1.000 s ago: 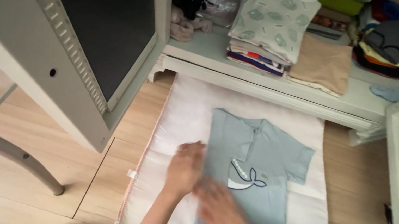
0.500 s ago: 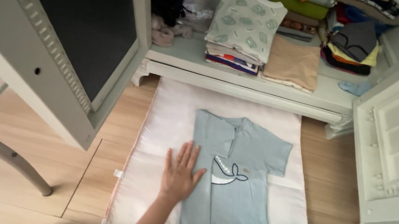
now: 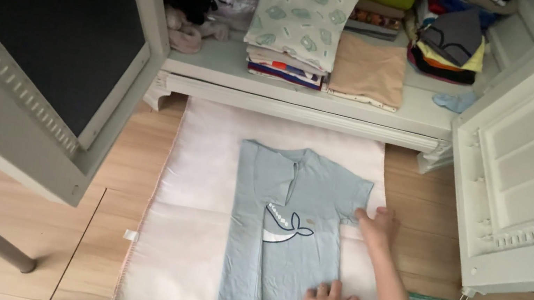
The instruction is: Folding small t-shirts and placing them into a closet.
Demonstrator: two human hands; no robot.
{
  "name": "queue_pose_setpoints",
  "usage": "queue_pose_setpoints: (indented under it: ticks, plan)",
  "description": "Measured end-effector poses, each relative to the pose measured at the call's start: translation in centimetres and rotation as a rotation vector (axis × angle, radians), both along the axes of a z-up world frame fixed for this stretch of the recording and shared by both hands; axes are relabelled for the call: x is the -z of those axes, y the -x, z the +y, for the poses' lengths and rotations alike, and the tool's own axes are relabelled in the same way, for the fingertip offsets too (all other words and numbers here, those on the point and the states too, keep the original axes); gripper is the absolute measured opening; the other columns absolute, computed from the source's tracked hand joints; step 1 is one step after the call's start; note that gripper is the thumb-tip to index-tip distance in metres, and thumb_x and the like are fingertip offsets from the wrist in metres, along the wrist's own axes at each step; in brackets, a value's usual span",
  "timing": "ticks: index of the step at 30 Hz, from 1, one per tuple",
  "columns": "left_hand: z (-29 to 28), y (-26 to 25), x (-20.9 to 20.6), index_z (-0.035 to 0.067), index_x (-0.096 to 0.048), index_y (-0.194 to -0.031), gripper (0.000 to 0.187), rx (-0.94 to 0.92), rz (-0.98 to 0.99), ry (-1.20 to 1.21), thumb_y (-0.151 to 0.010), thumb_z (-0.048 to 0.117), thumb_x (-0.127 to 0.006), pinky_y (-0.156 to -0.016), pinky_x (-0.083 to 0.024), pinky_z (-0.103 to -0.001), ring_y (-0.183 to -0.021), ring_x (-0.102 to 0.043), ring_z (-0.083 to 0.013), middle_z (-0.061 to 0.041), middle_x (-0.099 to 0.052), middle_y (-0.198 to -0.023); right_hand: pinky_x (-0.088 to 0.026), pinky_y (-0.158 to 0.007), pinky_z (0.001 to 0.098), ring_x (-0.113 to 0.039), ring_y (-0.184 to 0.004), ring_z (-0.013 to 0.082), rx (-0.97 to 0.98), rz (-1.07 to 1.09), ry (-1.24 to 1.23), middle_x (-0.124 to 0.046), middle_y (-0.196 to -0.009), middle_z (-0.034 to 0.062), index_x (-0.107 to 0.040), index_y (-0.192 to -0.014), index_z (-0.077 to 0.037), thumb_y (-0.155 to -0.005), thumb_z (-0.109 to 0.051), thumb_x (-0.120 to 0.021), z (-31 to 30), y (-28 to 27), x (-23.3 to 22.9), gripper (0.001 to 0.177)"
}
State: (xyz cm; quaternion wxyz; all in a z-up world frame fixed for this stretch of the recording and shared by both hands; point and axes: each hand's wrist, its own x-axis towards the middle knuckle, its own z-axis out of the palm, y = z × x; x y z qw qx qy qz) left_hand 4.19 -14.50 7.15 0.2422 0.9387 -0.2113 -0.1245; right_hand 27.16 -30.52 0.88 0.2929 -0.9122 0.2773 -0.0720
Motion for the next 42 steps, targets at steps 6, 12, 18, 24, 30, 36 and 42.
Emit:
queue_pose_setpoints:
  ticks: [6,12,18,24,30,36,42]
  plan:
    - [-3.6,-1.7,8.2,0.005,-0.062,-0.116,0.029,-0.286,-0.027,0.084,-0.088,0.01,-0.058,-0.066,-0.055,-0.051,-0.078,-0.067,-0.0403,-0.017,-0.058,-0.109,-0.041,-0.05,0.0391,-0.056,-0.065,0.0137,0.084,-0.07,-0.367,-0.064,-0.071,0.0003,-0.074,-0.076,-0.006,-0.065,-0.02,-0.09,1.9,-2.9,1.1,0.024]
    - [5.3,-1.9,3.4,0.027,-0.062,-0.069,0.01,-0.596,0.367,0.544,-0.063,0.024,-0.07,-0.073,-0.054,-0.032,-0.071,-0.069,-0.0186,0.007,-0.07,-0.07,-0.047,-0.06,0.0273,-0.06,-0.06,0.011,-0.211,-0.444,-0.269,-0.073,-0.076,-0.0009,-0.065,-0.104,-0.015,-0.074,-0.018,-0.072,10.9,-2.1,-6.5,0.031]
    - [11.2,-0.5,2.3,0.024,-0.061,-0.069,0.008,-0.707,0.431,0.505,-0.068,0.021,-0.068,-0.068,-0.053,-0.032,-0.065,-0.067,-0.0162,0.005,-0.067,-0.064,-0.05,-0.069,0.0366,-0.062,-0.061,0.0198,-0.486,-0.405,-0.186,-0.061,-0.064,0.0002,-0.068,-0.113,-0.014,-0.08,-0.011,-0.071,21.1,-0.5,-8.3,0.033]
    - [11.4,0.1,4.2,0.023,-0.056,-0.068,0.012,-0.694,0.532,0.424,-0.069,0.013,-0.062,-0.072,-0.055,-0.033,-0.072,-0.068,-0.019,0.005,-0.065,-0.065,-0.05,-0.072,0.0433,-0.062,-0.068,0.0268,-0.562,-0.379,-0.108,-0.06,-0.071,0.003,-0.063,-0.109,-0.012,-0.08,-0.01,-0.066,24.8,1.2,-5.5,0.03]
    - [10.8,0.3,5.4,0.023,-0.058,-0.073,0.011,-0.695,0.517,0.415,-0.07,0.012,-0.06,-0.075,-0.055,-0.036,-0.079,-0.07,-0.0259,-0.002,-0.069,-0.073,-0.052,-0.073,0.0405,-0.065,-0.07,0.0233,-0.656,-0.189,-0.156,-0.062,-0.067,0.0012,-0.058,-0.111,-0.014,-0.084,-0.016,-0.071,23.9,1.1,-3.2,0.03]
    - [10.7,0.3,6.1,0.022,-0.055,-0.072,0.011,-0.677,0.496,0.397,-0.068,0.018,-0.065,-0.069,-0.054,-0.039,-0.07,-0.069,-0.0271,-0.004,-0.066,-0.068,-0.055,-0.072,0.028,-0.069,-0.073,0.0135,-0.794,-0.05,-0.387,-0.07,-0.088,0.0026,-0.06,-0.118,-0.014,-0.093,-0.024,-0.072,23.1,2.7,-7.5,0.03]
    - [16.2,-6.3,-2.1,0.015,-0.061,-0.094,0.02,-0.773,0.26,0.317,-0.09,0.034,-0.061,-0.076,-0.052,-0.052,-0.088,-0.069,-0.0379,-0.01,-0.071,-0.09,-0.047,-0.096,0.0358,-0.065,-0.105,0.0245,-0.656,-0.448,-0.185,-0.065,-0.114,0.009,-0.065,-0.118,-0.011,-0.107,-0.026,-0.046,16.4,1.7,-8.5,0.027]
